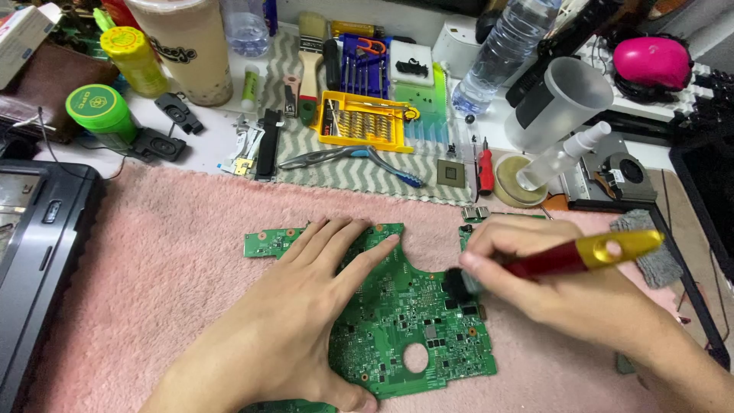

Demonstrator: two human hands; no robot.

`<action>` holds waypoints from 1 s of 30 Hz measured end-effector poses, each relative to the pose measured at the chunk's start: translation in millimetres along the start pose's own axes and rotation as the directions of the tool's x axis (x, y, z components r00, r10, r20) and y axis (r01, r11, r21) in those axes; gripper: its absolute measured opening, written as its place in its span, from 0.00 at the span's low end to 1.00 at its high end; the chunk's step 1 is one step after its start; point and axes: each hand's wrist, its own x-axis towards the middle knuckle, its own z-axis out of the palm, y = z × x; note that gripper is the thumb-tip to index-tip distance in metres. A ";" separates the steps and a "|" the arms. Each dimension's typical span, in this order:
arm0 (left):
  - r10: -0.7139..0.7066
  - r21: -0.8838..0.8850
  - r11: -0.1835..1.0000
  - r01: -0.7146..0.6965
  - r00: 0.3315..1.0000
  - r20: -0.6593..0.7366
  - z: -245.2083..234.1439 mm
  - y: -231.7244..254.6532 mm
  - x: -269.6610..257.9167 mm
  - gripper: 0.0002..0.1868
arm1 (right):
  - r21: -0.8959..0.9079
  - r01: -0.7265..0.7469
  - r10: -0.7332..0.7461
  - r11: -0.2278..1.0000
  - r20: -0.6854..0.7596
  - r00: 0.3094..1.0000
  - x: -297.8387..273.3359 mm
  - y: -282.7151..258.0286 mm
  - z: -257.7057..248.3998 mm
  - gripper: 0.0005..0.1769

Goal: The person uses a brush to clean a green circuit board placed on a pink towel. They hold the board with one hand while sweeping the brush across its surface to remove dust or debris.

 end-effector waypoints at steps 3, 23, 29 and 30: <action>0.000 -0.003 1.000 0.000 1.000 0.007 -0.3 0.6 0.8 1.01 | 0.238 0.131 -0.178 0.963 0.191 0.965 -4.0 1.1 -4.6 0.20; -0.029 0.001 1.000 0.029 0.999 0.031 1.1 6.4 -2.9 1.05 | 0.216 0.065 -0.105 0.974 0.180 0.978 9.5 -22.7 1.7 0.24; 0.104 -0.031 0.994 -0.107 0.991 -0.082 13.3 52.1 -9.3 0.45 | 0.147 -0.039 0.012 0.988 0.179 0.984 14.6 -20.0 1.7 0.26; 0.176 -0.084 0.978 -0.191 0.971 -0.160 30.4 61.4 -12.3 0.19 | 0.134 -0.040 0.010 0.990 0.222 0.975 14.5 -22.0 1.0 0.26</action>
